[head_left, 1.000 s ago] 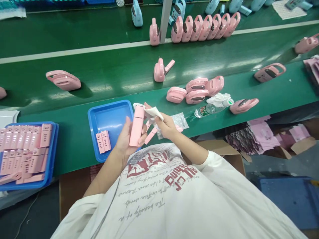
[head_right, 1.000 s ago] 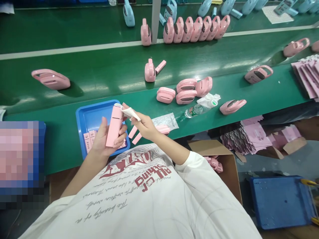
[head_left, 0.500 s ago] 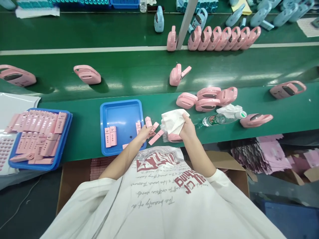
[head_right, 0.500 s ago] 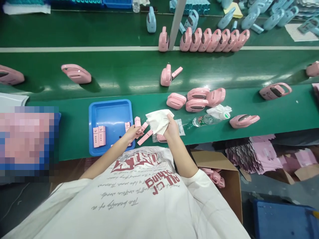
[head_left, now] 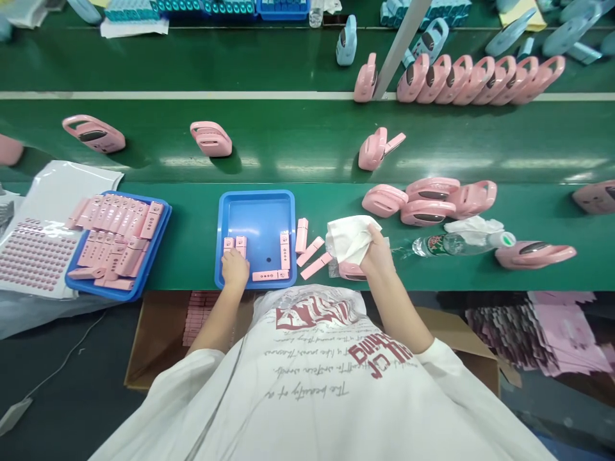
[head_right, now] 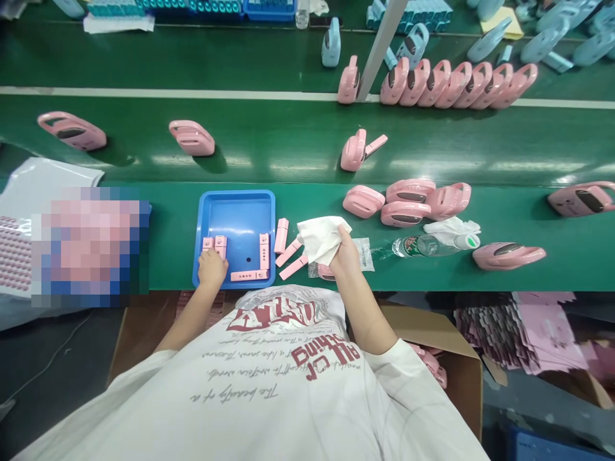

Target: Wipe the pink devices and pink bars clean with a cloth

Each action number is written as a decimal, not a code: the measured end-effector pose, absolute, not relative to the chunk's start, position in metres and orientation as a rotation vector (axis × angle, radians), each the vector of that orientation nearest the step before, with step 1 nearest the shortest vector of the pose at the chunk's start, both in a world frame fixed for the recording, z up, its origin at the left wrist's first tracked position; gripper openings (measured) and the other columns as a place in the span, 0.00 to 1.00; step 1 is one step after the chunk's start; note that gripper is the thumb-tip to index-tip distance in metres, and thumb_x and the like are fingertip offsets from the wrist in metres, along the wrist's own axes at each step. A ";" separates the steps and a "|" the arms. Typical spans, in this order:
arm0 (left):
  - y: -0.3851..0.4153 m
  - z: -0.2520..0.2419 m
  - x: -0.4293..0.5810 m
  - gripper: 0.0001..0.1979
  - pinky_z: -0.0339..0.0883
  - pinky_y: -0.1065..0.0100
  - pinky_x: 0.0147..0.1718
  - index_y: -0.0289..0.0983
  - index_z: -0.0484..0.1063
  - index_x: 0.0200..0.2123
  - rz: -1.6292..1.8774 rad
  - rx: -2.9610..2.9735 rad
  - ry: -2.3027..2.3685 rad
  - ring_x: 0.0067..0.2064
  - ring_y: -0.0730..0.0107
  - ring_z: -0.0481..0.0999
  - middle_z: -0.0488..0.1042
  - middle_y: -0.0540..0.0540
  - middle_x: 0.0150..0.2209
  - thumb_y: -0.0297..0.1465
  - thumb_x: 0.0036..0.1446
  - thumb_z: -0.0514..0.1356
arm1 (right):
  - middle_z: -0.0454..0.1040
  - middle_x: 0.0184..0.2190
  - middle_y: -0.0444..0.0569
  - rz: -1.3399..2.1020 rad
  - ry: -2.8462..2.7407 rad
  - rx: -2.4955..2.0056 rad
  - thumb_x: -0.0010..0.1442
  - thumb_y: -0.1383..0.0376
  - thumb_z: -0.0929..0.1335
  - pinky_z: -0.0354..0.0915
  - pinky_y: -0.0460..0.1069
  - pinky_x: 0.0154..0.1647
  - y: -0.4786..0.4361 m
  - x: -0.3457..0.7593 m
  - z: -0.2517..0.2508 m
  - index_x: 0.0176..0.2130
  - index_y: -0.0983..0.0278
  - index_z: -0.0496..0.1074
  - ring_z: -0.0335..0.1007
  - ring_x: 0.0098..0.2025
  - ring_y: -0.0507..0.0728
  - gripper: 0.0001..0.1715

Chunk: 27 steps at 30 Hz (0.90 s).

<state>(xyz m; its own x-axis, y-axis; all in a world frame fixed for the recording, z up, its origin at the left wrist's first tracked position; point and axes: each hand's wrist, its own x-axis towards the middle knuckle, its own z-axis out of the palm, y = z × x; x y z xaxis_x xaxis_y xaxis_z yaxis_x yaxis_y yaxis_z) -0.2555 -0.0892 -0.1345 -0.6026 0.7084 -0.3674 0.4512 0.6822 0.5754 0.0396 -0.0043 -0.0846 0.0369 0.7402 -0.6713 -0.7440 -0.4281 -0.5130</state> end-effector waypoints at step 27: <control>-0.055 -0.026 -0.150 0.31 0.44 0.76 0.09 0.38 0.66 0.34 0.956 0.637 0.913 0.11 0.82 0.53 0.61 0.56 0.15 0.60 0.41 0.60 | 0.78 0.46 0.44 1.253 -1.149 -1.051 0.57 0.61 0.66 0.55 0.54 0.65 0.015 0.007 -0.048 0.41 0.59 0.74 0.66 0.59 0.55 0.12</control>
